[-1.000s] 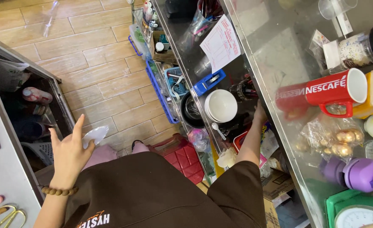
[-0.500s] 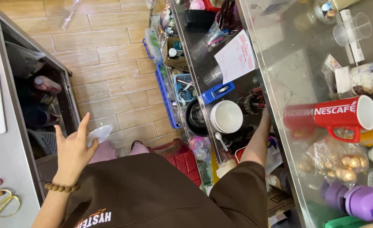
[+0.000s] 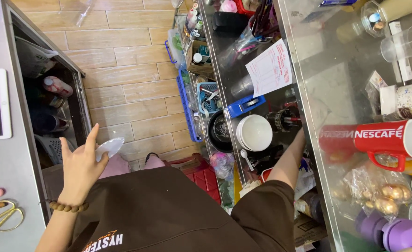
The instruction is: Cutting out a parchment paper circle and writing order details on a receipt in a bakery kitchen.
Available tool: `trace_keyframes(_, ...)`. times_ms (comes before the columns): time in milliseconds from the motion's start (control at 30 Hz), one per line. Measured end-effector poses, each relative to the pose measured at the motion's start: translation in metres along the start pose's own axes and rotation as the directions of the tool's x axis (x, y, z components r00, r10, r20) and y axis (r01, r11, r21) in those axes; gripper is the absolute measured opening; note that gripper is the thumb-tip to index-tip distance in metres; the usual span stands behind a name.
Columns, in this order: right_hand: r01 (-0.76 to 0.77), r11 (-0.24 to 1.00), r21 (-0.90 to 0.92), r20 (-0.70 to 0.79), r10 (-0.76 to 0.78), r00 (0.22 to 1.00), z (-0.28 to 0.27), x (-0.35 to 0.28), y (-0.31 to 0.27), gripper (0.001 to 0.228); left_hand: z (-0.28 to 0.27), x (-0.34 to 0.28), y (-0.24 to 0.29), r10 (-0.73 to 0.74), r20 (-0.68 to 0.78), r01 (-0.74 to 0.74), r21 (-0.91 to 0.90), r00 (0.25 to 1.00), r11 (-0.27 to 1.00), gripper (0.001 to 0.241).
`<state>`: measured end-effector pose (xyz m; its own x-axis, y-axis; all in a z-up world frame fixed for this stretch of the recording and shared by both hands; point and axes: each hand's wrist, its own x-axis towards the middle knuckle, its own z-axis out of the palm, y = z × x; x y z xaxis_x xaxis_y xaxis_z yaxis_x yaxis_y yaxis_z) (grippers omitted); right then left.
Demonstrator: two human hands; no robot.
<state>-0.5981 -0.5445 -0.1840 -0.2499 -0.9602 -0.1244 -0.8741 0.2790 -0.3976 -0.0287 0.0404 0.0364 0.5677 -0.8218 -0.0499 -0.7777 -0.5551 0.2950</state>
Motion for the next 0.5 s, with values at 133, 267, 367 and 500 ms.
trace_keyframes(133, 0.137, 0.99, 0.035, 0.097, -0.14, 0.985, -0.025, -0.034, -0.01, 0.057, 0.0, 0.004, 0.006, 0.003, 0.03, -0.003, -0.002, 1.0, 1.0, 0.09)
trace_keyframes(267, 0.266, 0.961, 0.081, 0.183, -0.277, 0.943, -0.057, -0.082, -0.02, 0.052, 0.005, 0.009, 0.01, 0.052, 0.02, -0.051, -0.045, 0.998, 0.998, 0.091)
trace_keyframes(367, 0.283, 0.957, 0.063, 0.073, -0.287, 0.955, -0.044, -0.103, -0.035, 0.04, 0.009, 0.01, 0.009, 0.084, 0.03, -0.083, -0.046, 0.996, 0.996, 0.091)
trace_keyframes(500, 0.432, 0.895, 0.109, -0.179, -0.409, 0.895, -0.043, -0.115, -0.038, 0.045, 0.007, 0.012, 0.01, 0.098, 0.075, -0.096, -0.024, 0.992, 0.995, 0.093)
